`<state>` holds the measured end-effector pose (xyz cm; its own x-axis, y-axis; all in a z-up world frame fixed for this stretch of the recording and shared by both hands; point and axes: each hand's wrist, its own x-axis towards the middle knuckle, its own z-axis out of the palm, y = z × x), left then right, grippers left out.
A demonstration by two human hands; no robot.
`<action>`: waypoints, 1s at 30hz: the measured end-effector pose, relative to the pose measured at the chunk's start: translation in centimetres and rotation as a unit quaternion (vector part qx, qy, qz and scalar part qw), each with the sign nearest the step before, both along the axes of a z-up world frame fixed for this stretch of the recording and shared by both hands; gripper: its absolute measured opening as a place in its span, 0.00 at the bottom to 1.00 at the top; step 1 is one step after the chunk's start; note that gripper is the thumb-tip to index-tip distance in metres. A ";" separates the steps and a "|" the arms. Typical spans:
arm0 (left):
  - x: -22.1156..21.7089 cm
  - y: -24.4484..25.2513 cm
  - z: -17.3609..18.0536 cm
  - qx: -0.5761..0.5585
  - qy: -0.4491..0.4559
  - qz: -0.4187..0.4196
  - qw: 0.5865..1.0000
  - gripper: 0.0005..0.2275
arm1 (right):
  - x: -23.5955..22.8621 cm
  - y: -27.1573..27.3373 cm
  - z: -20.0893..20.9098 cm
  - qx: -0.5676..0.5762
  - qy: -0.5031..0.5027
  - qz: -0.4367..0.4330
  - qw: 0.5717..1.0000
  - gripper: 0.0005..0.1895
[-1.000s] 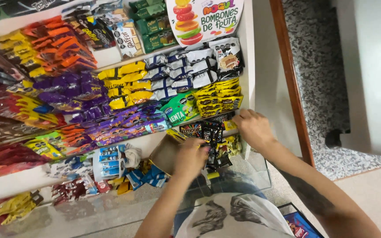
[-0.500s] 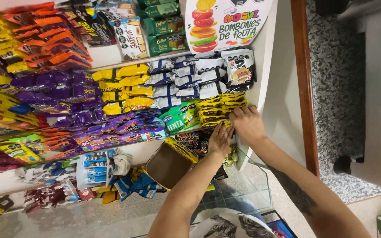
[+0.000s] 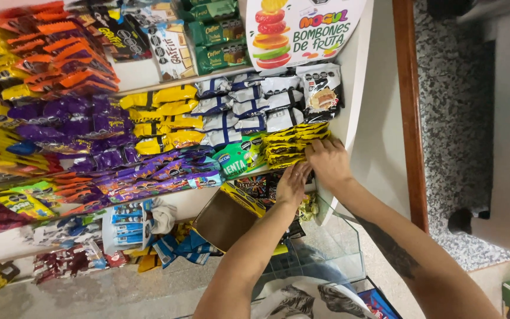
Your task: Stocking and organizing individual candy packets from a box onto a retail display shelf.
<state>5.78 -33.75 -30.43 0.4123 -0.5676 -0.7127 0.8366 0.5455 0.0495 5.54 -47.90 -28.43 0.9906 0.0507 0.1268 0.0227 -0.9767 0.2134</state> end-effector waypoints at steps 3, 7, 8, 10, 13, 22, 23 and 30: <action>0.3 -0.6 -0.6 0.145 -0.259 -0.265 0.917 0.29 | 0.6 -0.2 0.8 -0.008 0.015 -0.023 1.000 0.07; -0.7 -0.3 -0.6 0.339 -0.625 -0.653 0.263 0.37 | -0.1 0.3 1.9 -0.019 0.055 -0.042 0.997 0.08; -0.6 -0.4 -0.7 0.358 -0.650 -0.670 -0.011 0.40 | 0.1 0.4 2.3 -0.034 0.068 -0.053 0.996 0.09; -1.1 -0.8 0.0 0.352 -0.664 -0.660 0.020 0.41 | 0.2 -0.2 2.4 -0.034 0.073 -0.052 0.995 0.09; -3.0 -0.9 -0.8 0.335 -0.695 -0.633 0.063 0.42 | 0.1 -0.9 0.8 -0.042 0.094 -0.052 0.993 0.09; -3.4 -2.2 -5.4 0.373 -0.731 -0.568 0.062 0.36 | 1.2 -2.5 0.4 -0.024 0.274 -0.041 0.961 0.12; -3.8 -2.7 -6.3 0.385 -0.727 -0.563 0.075 0.34 | 1.2 -2.8 0.3 -0.007 0.333 -0.043 0.942 0.19; -4.6 -1.9 -12.1 0.365 -0.754 -0.529 0.136 0.36 | 1.5 -1.3 1.8 -0.030 0.349 -0.049 0.935 0.11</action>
